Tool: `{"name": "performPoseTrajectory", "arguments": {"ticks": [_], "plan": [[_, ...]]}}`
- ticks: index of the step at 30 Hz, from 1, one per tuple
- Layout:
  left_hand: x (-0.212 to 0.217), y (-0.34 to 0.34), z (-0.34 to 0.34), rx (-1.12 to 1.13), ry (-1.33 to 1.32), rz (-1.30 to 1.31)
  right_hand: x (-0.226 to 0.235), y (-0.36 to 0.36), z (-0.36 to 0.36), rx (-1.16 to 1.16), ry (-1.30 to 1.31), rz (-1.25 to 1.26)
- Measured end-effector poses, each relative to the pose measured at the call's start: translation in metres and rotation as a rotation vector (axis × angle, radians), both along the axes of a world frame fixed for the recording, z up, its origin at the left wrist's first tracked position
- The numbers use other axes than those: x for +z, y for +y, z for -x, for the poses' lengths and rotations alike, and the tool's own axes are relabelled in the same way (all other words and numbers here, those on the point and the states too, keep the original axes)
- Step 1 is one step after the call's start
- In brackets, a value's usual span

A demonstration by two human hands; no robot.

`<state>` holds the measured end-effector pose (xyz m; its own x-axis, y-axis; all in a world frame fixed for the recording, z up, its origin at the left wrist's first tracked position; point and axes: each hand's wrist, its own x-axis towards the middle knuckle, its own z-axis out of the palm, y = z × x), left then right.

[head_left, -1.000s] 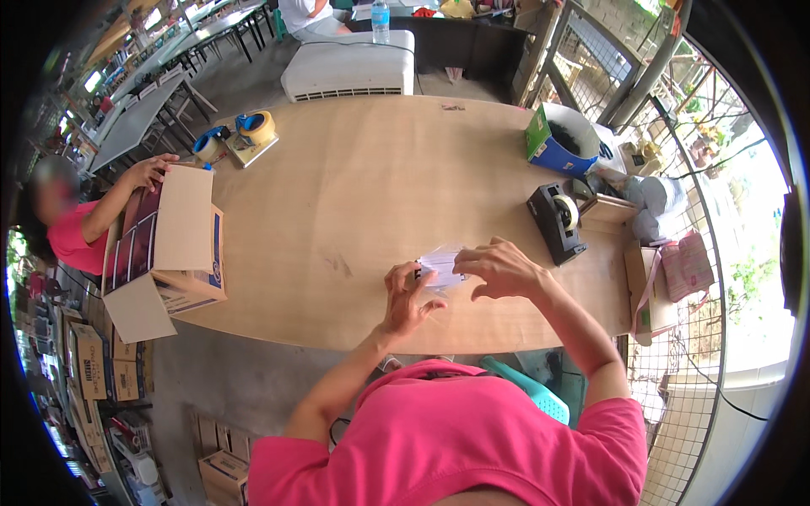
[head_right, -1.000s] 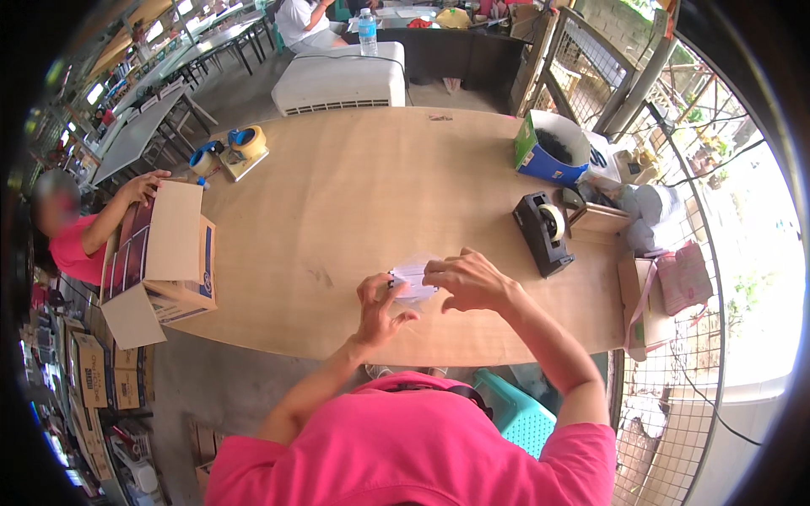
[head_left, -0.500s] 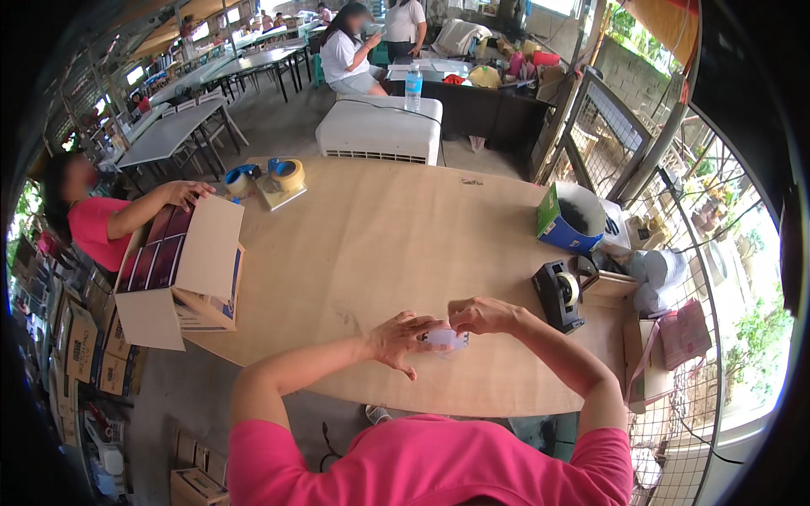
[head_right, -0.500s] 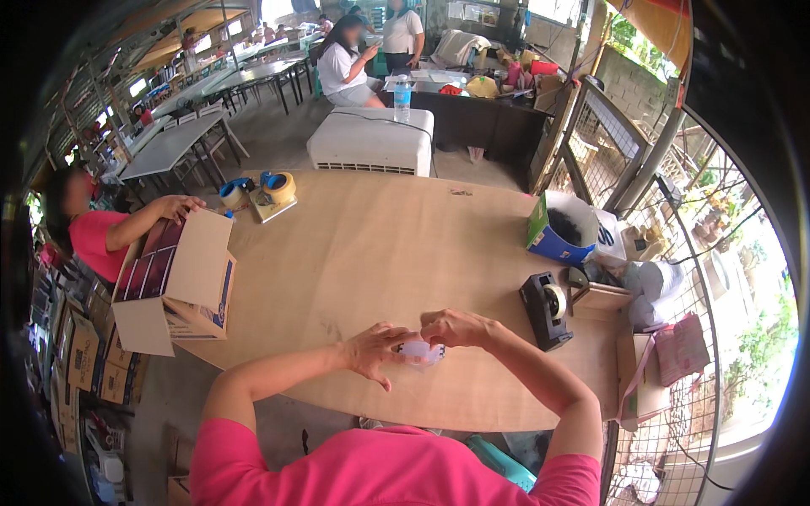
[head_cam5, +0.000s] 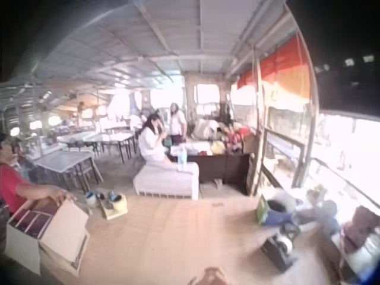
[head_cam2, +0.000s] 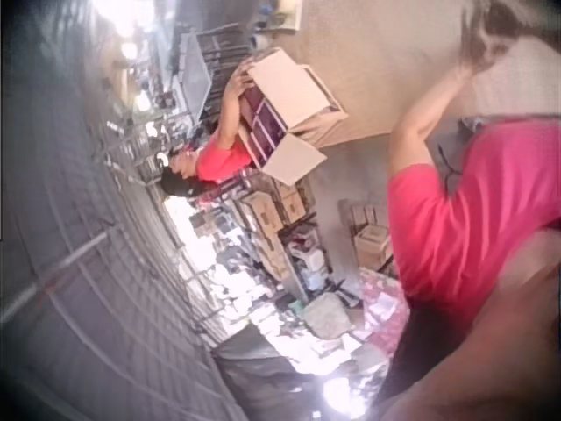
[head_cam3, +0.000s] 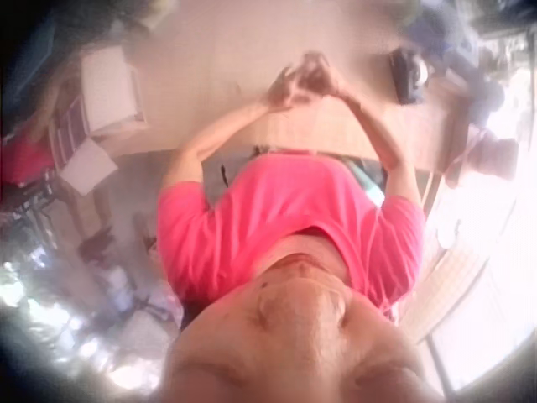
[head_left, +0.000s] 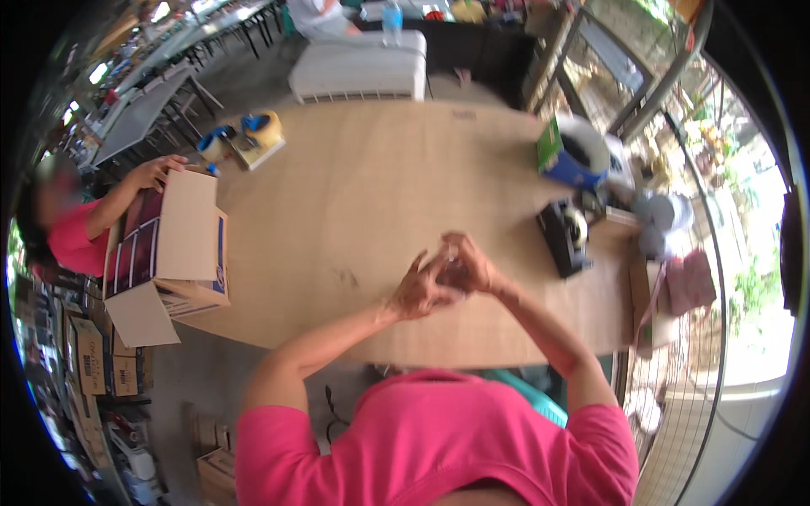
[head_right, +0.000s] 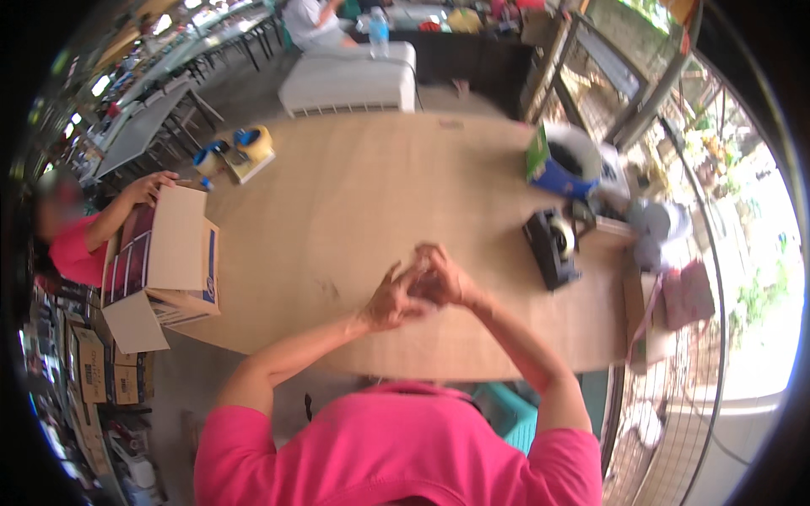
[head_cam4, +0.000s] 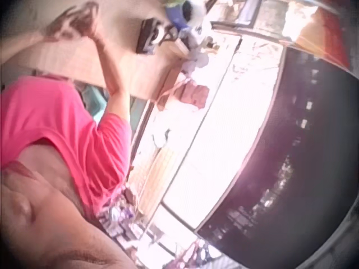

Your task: The person organizes several small notebooks by color on a table, places them into a clear plastic bag, and then seals the bag using adhesive tape from a dispenser.

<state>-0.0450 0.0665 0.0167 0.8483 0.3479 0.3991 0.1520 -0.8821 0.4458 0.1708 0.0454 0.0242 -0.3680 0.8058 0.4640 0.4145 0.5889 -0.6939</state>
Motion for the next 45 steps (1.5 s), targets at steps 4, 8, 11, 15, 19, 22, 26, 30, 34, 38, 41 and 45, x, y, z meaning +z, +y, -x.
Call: {"name": "performPoseTrajectory", "arguments": {"ticks": [4, 8, 11, 15, 19, 22, 26, 30, 34, 38, 41, 45], "plan": [[0.02, -0.044, -0.006, 0.376, -0.468, 0.393, -0.007, -0.014, -0.005, -0.134, 0.218, 0.293], [0.032, -0.049, 0.013, 0.43, -0.352, 0.256, -0.001, -0.019, -0.003, -0.143, 0.197, 0.268], [0.019, -0.028, 0.006, 0.327, -0.199, 0.012, -0.001, -0.016, -0.002, -0.156, 0.109, 0.201], [0.011, -0.02, -0.01, 0.319, -0.273, 0.208, -0.003, -0.014, -0.001, -0.18, 0.209, 0.267], [0.012, -0.02, -0.023, 0.343, -0.221, 0.628, -0.011, -0.019, -0.012, -0.246, 0.934, 0.586], [0.012, -0.017, -0.024, 0.366, -0.269, 0.69, 0.006, -0.032, -0.015, -0.342, 0.36, 0.548], [-0.003, -0.016, -0.029, 0.318, -0.606, 1.057, 0.025, -0.046, 0.004, -0.409, 0.304, 0.381], [-0.006, -0.023, -0.035, 0.414, -0.628, 1.241, 0.013, -0.067, 0.01, -0.413, 0.18, 0.047], [-0.011, -0.023, -0.035, 0.476, -0.596, 1.156, -0.005, -0.08, 0.009, -0.406, 0.045, -0.004], [-0.01, -0.022, -0.039, 0.494, -0.494, 1.0, -0.016, -0.093, 0.002, -0.346, -0.007, -0.085], [-0.013, -0.02, -0.04, 0.425, -0.464, 0.796, -0.019, -0.097, -0.003, -0.321, -0.082, -0.111], [-0.012, -0.032, -0.038, 0.583, -0.479, 0.804, 0.021, -0.106, -0.035, -0.401, 0.042, 0.062]]}}
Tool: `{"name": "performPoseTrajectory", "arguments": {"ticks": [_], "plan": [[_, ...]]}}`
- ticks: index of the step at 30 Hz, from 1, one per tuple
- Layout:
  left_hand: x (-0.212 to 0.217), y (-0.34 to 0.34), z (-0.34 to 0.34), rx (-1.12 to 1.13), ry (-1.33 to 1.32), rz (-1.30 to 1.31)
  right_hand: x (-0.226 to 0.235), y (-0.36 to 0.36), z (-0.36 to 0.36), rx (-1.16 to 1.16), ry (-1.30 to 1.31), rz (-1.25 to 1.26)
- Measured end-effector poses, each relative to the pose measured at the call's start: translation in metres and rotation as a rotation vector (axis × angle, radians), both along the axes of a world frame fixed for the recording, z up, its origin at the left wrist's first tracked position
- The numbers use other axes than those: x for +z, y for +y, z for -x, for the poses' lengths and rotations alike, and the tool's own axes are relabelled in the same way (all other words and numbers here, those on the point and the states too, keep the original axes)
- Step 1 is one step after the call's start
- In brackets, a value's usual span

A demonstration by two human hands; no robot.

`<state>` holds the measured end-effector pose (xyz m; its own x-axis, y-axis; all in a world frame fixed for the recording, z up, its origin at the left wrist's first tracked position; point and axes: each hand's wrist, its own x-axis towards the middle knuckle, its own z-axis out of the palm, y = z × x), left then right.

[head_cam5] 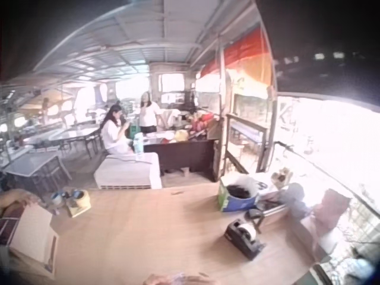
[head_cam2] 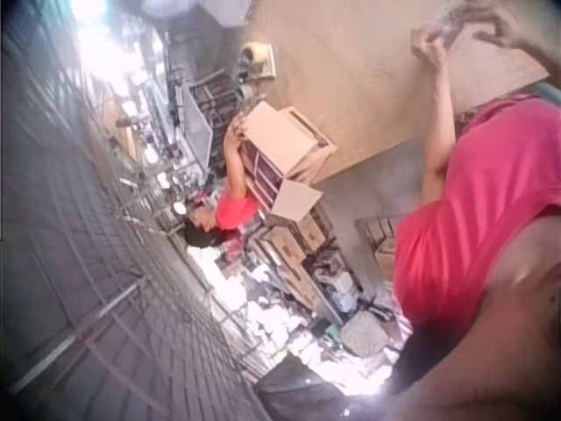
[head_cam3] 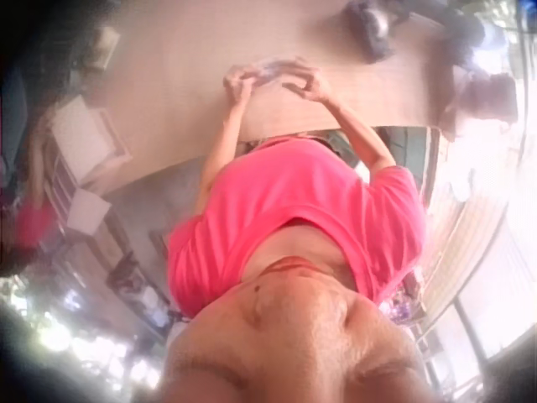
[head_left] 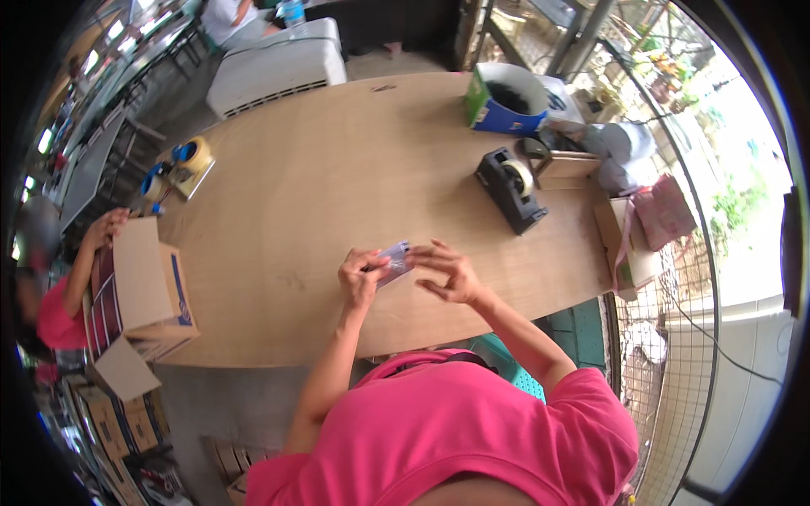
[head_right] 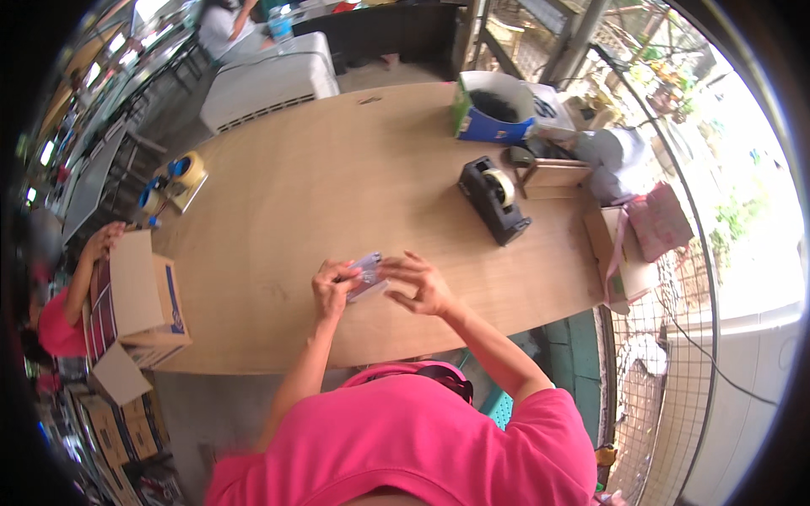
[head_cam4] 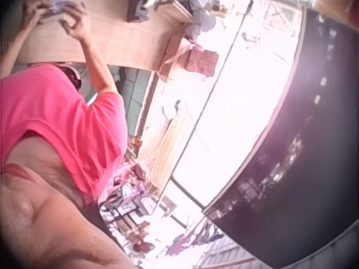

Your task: The person organizes several small notebooks by color on a table, places them into a clear plastic bag, and then seals the bag using adhesive tape from a dispenser.

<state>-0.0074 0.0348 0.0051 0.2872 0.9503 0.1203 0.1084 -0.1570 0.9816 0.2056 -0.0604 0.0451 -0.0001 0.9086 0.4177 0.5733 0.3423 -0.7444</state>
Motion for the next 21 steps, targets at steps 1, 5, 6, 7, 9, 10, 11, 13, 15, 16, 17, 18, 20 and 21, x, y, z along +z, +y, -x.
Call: {"name": "performPoseTrajectory", "arguments": {"ticks": [1, 5, 6, 7, 9, 10, 11, 13, 15, 16, 17, 18, 20, 21], "plan": [[-0.003, -0.004, 0.001, 0.041, -0.019, 0.039, 0.005, -0.004, -0.018, -0.048, 0.108, 0.057], [0.007, -0.021, -0.027, 0.104, -0.194, 0.138, -0.024, -0.024, -0.225, -0.979, -0.229, -0.014], [0.008, -0.022, -0.033, 0.097, -0.185, 0.172, -0.032, -0.032, -0.273, -0.97, -0.16, 0.305], [0.004, -0.02, -0.034, 0.089, -0.189, 0.152, -0.034, -0.032, -0.299, -0.926, -0.079, 0.622], [-0.005, -0.016, -0.029, 0.093, -0.185, 0.112, -0.034, -0.015, -0.304, -0.826, 0.198, 0.841], [-0.007, -0.017, -0.029, 0.103, -0.21, 0.149, -0.033, -0.013, -0.303, -0.776, 0.338, 0.945], [-0.008, -0.017, -0.025, 0.118, -0.193, 0.135, -0.029, -0.007, -0.295, -0.771, 0.285, 0.913], [-0.012, -0.016, -0.016, 0.149, -0.156, 0.106, -0.019, -0.005, -0.275, -0.759, 0.184, 0.845], [-0.007, -0.017, -0.021, 0.144, -0.132, 0.084, -0.03, -0.04, -0.282, -0.802, 0.291, 0.674], [-0.005, -0.018, -0.019, 0.157, -0.112, 0.071, -0.032, -0.051, -0.279, -0.819, 0.277, 0.711], [-0.006, -0.019, -0.014, 0.162, -0.093, 0.052, -0.036, -0.062, -0.268, -0.84, 0.267, 0.751], [-0.007, -0.018, -0.014, 0.157, -0.083, 0.036, -0.053, -0.073, -0.258, -0.856, 0.537, 0.715], [-0.014, -0.019, -0.018, 0.134, -0.067, 0.012, -0.091, -0.076, -0.244, -0.827, 1.284, 0.623], [-0.016, -0.019, -0.018, 0.127, -0.055, -0.002, -0.103, -0.072, -0.237, -0.708, 1.519, 0.521]]}}
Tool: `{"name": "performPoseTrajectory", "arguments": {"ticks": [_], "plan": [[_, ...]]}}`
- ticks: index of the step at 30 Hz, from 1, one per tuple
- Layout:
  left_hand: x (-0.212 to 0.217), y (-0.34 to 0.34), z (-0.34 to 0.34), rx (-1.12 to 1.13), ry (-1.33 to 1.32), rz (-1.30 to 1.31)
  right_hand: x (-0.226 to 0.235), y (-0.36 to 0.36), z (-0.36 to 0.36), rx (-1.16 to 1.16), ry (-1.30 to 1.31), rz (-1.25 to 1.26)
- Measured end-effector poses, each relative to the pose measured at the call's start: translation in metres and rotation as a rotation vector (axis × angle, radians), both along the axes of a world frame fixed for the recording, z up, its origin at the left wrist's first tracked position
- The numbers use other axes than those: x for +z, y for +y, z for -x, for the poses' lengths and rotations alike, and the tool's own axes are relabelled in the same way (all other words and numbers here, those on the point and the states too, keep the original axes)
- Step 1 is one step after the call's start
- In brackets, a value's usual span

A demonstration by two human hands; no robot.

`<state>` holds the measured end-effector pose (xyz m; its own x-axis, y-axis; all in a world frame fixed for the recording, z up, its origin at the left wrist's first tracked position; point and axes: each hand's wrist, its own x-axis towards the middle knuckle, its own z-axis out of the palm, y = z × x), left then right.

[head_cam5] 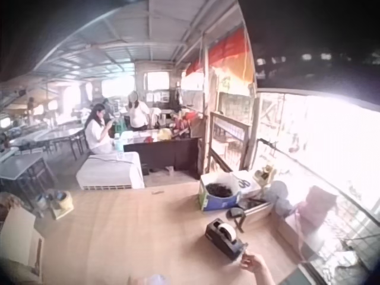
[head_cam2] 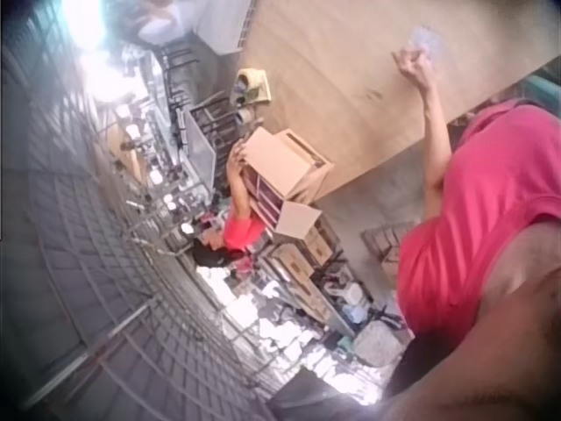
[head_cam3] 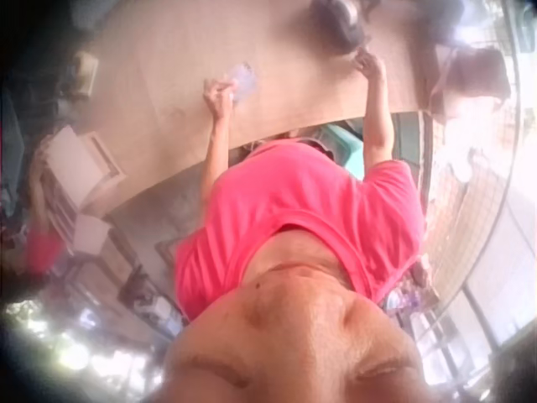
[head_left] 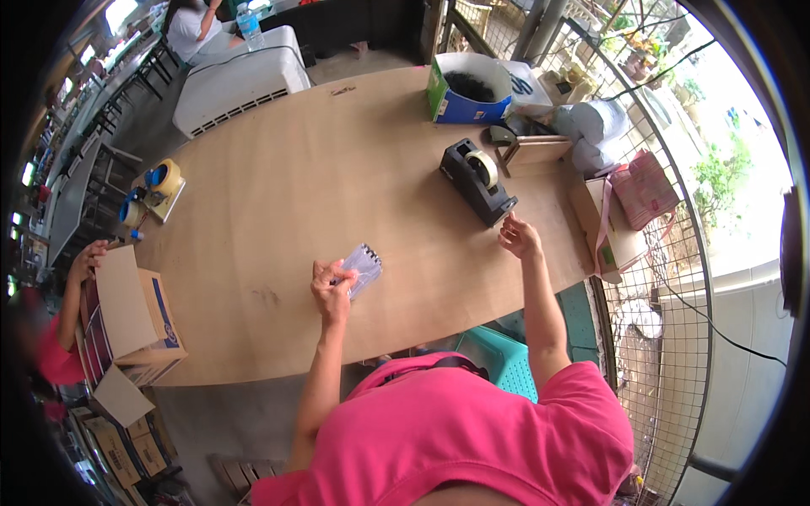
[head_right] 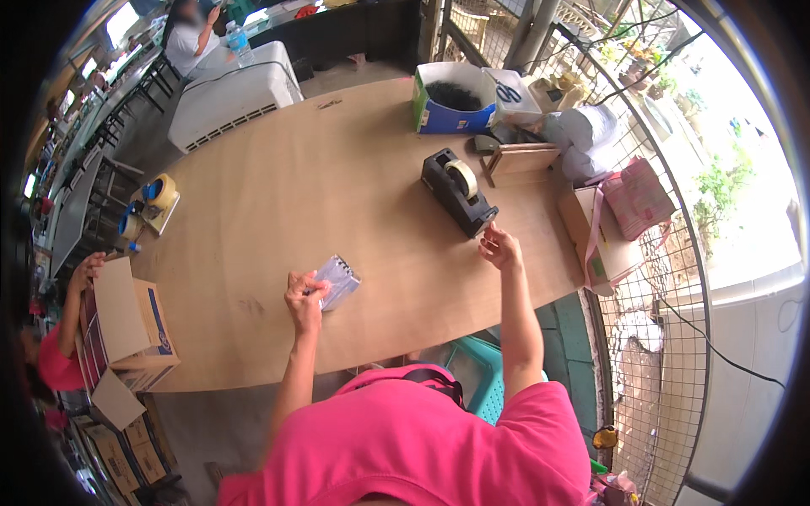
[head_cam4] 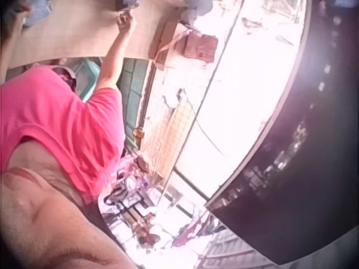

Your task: The person organizes several small notebooks by color on a table, places them into a clear plastic bag, and then seals the bag using adhesive tape from a dispenser.

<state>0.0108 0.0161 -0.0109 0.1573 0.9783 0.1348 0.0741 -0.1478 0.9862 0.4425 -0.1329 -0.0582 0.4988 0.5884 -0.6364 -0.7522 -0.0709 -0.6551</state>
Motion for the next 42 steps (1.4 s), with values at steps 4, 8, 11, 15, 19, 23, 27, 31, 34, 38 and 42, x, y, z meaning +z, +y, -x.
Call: {"name": "performPoseTrajectory", "arguments": {"ticks": [4, 8, 11, 15, 19, 23, 27, 31, 34, 38, 42], "plan": [[0.01, 0.0, -0.006, -0.009, 0.022, -0.064, -0.036, -0.007, 0.062, -0.06, -0.178, 0.093], [0.015, -0.005, -0.002, 0.006, 0.046, -0.098, 0.075, 0.037, 0.208, 0.229, -0.436, -0.146], [0.015, -0.004, -0.003, -0.043, 0.052, -0.143, 0.129, 0.065, 0.28, 0.444, -0.566, -0.208], [0.008, -0.005, -0.001, -0.057, 0.121, -0.223, 0.092, 0.067, 0.3, 0.603, -0.739, 0.215], [0.003, 0.017, 0.017, -0.381, -0.052, -0.106, 0.042, 0.069, 0.302, 0.548, -0.823, 0.108], [0.034, 0.01, 0.013, -0.34, 0.212, -0.308, 0.004, 0.079, 0.285, 0.595, -1.211, 0.161], [0.052, 0.008, 0.029, -0.357, 0.345, -0.512, -0.003, 0.058, 0.246, 0.602, -0.319, 0.156], [0.064, -0.013, 0.064, -0.591, 0.717, -0.995, 0.089, 0.072, 0.284, 0.764, 0.46, -0.285], [0.081, -0.047, 0.093, -0.495, 0.895, -0.894, 0.074, 0.091, 0.309, 0.937, -0.309, -0.37], [0.082, -0.081, 0.16, -0.136, 0.649, -0.342, 0.048, 0.135, 0.338, 1.012, -0.231, -0.104], [0.049, -0.121, 0.237, 0.21, 0.589, -0.166, 0.028, 0.215, 0.416, 1.092, -0.303, -0.309]]}}
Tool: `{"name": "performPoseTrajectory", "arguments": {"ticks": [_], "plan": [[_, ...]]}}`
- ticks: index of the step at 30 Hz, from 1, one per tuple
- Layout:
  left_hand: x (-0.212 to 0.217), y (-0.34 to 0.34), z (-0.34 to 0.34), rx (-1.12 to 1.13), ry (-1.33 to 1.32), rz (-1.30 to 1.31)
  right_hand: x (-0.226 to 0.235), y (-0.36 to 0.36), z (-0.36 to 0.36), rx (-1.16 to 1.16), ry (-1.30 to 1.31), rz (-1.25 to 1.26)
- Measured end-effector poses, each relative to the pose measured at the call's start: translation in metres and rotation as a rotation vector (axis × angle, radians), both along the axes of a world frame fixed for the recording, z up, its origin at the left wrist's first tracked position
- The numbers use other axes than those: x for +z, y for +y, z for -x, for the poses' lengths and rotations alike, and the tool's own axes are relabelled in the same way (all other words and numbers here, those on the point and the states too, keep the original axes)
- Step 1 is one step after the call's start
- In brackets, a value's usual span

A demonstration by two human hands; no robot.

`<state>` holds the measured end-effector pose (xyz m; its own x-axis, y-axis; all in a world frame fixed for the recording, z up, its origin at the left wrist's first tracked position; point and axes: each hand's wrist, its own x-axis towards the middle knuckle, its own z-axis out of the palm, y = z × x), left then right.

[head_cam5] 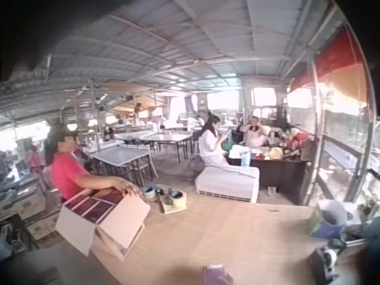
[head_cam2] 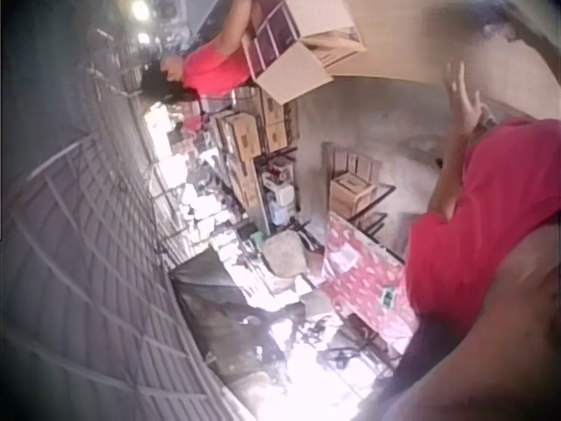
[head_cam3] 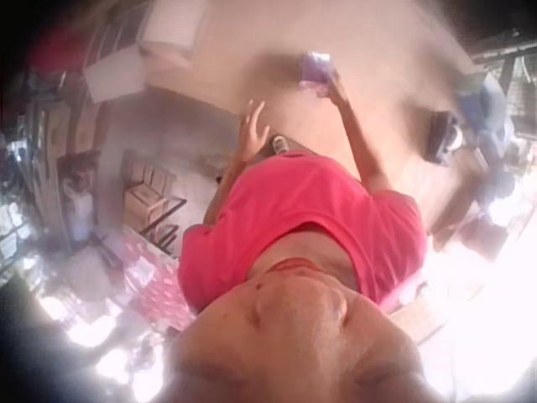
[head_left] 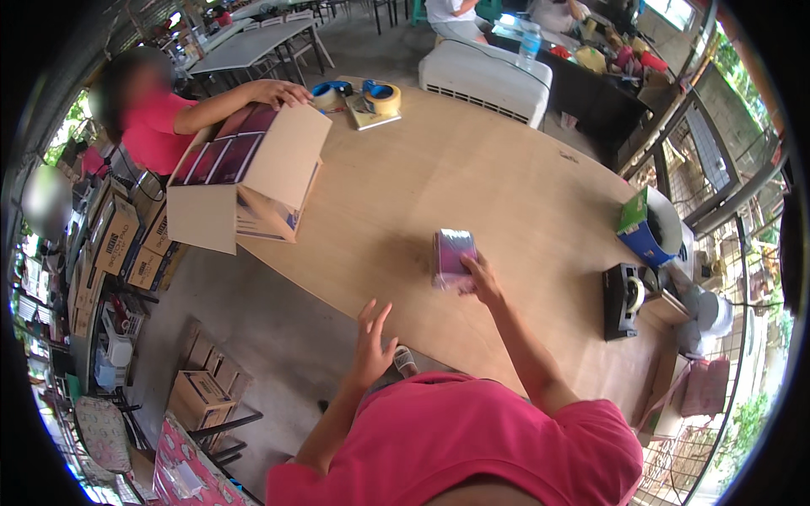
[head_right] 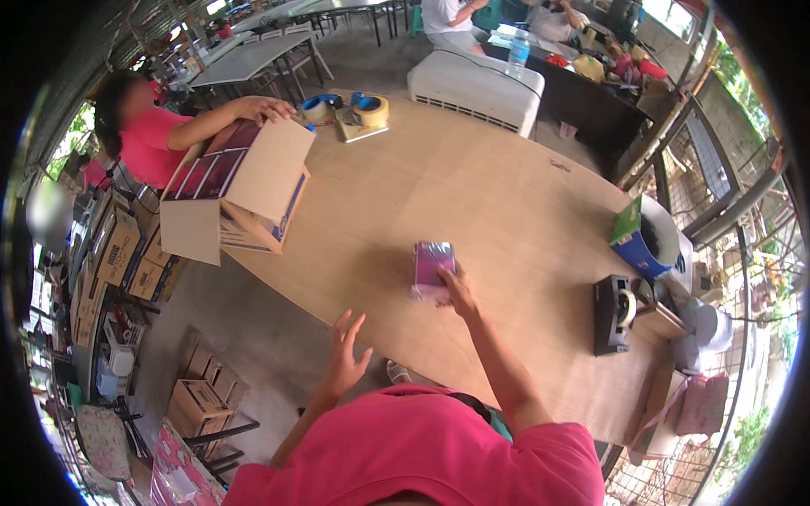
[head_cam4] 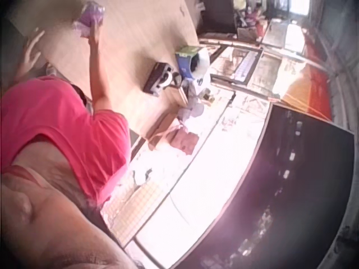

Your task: The person organizes several small notebooks by color on a table, places them into a clear plastic bag, and then seals the bag using adhesive tape from a dispenser.

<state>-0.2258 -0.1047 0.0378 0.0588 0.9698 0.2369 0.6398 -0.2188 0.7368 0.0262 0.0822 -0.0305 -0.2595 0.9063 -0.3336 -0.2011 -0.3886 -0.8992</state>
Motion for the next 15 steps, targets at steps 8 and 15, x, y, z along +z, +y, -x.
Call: {"name": "performPoseTrajectory", "arguments": {"ticks": [8, 15], "plan": [[0.012, -0.009, 0.079, 0.147, -0.062, 0.173, 0.008, 0.154, 0.125, -0.067, -0.33, 0.132], [0.204, 0.042, 0.138, 0.091, -0.1, -0.135, -0.074, -0.002, 0.132, -0.14, -0.627, -0.643]]}}
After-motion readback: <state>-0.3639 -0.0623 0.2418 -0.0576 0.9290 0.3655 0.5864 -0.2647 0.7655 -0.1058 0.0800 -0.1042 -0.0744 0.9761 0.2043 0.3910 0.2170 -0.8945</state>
